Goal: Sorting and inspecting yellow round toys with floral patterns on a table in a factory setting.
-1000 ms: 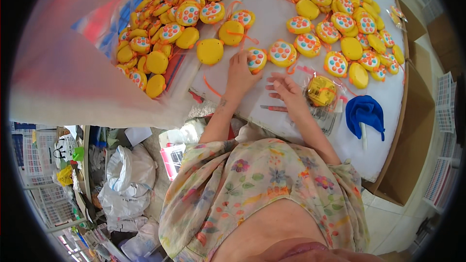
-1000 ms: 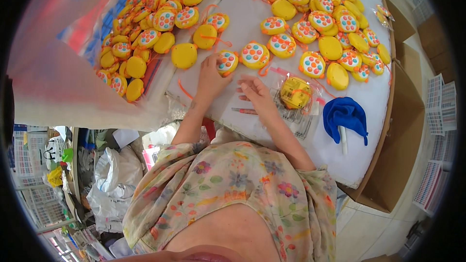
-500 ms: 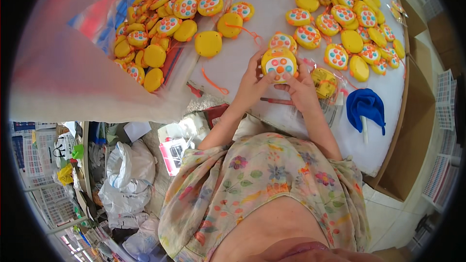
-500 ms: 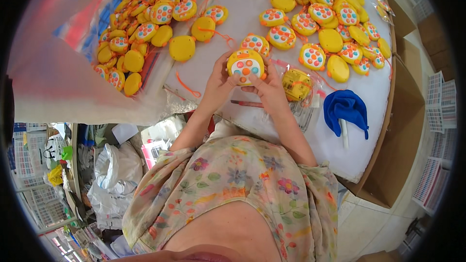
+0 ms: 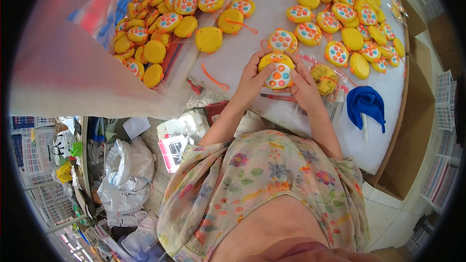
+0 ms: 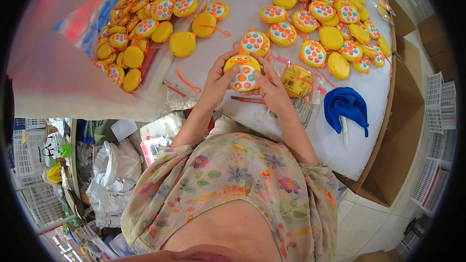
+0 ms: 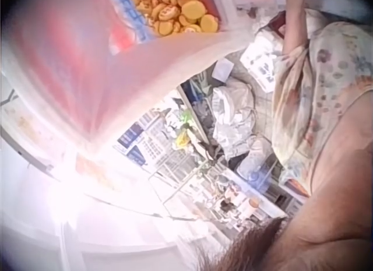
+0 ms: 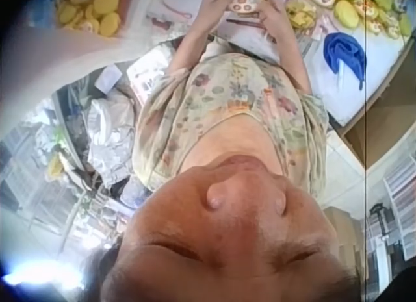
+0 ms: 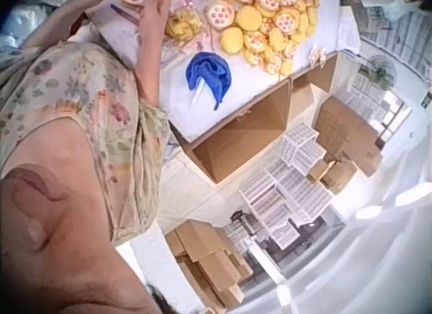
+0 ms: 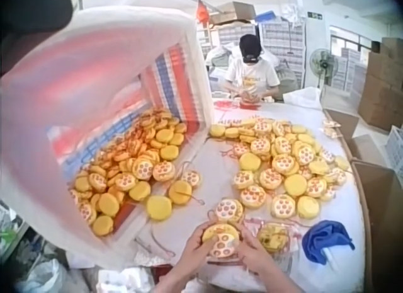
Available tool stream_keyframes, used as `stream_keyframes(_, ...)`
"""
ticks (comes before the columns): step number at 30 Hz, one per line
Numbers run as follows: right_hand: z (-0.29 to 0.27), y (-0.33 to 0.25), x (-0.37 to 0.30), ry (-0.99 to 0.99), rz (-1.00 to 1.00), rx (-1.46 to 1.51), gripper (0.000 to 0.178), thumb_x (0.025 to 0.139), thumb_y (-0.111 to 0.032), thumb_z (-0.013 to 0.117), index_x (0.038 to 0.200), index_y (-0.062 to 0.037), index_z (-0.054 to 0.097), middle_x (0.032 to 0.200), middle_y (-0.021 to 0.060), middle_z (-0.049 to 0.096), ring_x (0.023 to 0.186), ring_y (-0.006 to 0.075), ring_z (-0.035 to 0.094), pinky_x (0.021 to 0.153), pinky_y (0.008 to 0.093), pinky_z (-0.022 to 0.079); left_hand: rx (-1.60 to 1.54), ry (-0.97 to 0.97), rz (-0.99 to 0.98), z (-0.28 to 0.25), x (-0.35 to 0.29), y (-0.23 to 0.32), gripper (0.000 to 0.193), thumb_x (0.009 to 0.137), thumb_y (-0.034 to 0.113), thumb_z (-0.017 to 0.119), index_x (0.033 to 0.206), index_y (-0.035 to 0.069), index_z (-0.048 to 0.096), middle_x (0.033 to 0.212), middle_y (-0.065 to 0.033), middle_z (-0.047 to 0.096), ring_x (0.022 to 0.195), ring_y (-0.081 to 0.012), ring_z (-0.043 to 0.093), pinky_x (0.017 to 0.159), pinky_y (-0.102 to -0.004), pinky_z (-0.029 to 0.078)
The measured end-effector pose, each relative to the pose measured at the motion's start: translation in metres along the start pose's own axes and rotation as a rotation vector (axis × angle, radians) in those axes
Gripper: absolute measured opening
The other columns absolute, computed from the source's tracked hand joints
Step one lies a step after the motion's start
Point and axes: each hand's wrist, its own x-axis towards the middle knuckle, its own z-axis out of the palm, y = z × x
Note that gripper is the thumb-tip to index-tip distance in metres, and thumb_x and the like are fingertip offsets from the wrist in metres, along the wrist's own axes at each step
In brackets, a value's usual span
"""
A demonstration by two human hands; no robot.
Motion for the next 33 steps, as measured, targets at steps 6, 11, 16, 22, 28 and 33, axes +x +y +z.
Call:
stream_keyframes(6, 0.002, 0.001, -0.001, -0.009, -0.001, -0.008, 0.051, 0.097, -0.025, 0.042, 0.142, -0.01, 0.025, 0.125, 0.0073, 0.045, 0.103, 0.0178, 0.057, 0.077, 0.0362, 0.056, 0.022, 0.007, -0.002, -0.001, -0.001, -0.001, 0.039, 0.091, 0.011, 0.052, 0.128, 0.002, 0.043, 0.115, -0.0077, 0.055, 0.099, -0.0104, 0.055, 0.081, -0.0223, 0.048)
stream_keyframes(11, 0.005, 0.0, -0.002, -0.014, -0.023, -0.037, 0.064, 0.088, -0.013, 0.057, 0.142, -0.0097, 0.024, 0.127, 0.0079, 0.044, 0.106, 0.017, 0.055, 0.078, 0.0372, 0.055, 0.007, -0.014, 0.019, -0.001, -0.002, -0.002, 0.04, 0.092, 0.014, 0.053, 0.129, 0.002, 0.041, 0.115, -0.0072, 0.054, 0.1, -0.0105, 0.055, 0.082, -0.0224, 0.048)
stream_keyframes(16, 0.007, 0.001, -0.002, -0.003, -0.179, -0.414, 0.085, 0.075, 0.001, 0.069, 0.144, -0.0091, 0.022, 0.129, 0.0081, 0.043, 0.109, 0.015, 0.051, 0.081, 0.0353, 0.054, -0.028, -0.027, -0.058, -0.002, -0.003, 0.0, 0.044, 0.094, 0.018, 0.052, 0.133, 0.003, 0.038, 0.12, -0.0079, 0.052, 0.106, -0.0128, 0.053, 0.088, -0.025, 0.046)
stream_keyframes(22, 0.011, -0.003, -0.005, 0.064, -0.143, -0.325, 0.081, 0.077, -0.001, 0.068, 0.144, -0.0101, 0.022, 0.127, 0.0088, 0.044, 0.108, 0.0149, 0.052, 0.078, 0.0304, 0.055, -0.022, -0.105, 0.054, -0.001, -0.005, -0.001, 0.048, 0.094, 0.018, 0.051, 0.137, 0.005, 0.034, 0.128, -0.0093, 0.046, 0.114, -0.0155, 0.049, 0.094, -0.0278, 0.043)
stream_keyframes(28, 0.01, -0.006, -0.002, 0.125, 0.07, -0.093, 0.056, 0.087, -0.012, 0.061, 0.135, -0.0078, 0.034, 0.119, 0.0068, 0.051, 0.1, 0.0138, 0.056, 0.068, 0.0317, 0.058, 0.135, -0.113, 0.056, -0.004, -0.005, -0.005, 0.046, 0.094, 0.017, 0.052, 0.135, 0.004, 0.036, 0.126, -0.008, 0.049, 0.111, -0.0144, 0.05, 0.092, -0.0262, 0.044)
stream_keyframes(33, 0.011, 0.011, 0.0, 0.166, -0.196, -0.288, 0.041, 0.089, -0.012, 0.058, 0.126, -0.0053, 0.043, 0.114, 0.0058, 0.055, 0.096, 0.013, 0.059, 0.065, 0.0292, 0.057, -0.021, -0.036, -0.001, -0.003, -0.006, -0.009, 0.033, 0.093, 0.012, 0.052, 0.124, 0.002, 0.046, 0.114, -0.0052, 0.055, 0.102, -0.0105, 0.052, 0.088, -0.0233, 0.043)
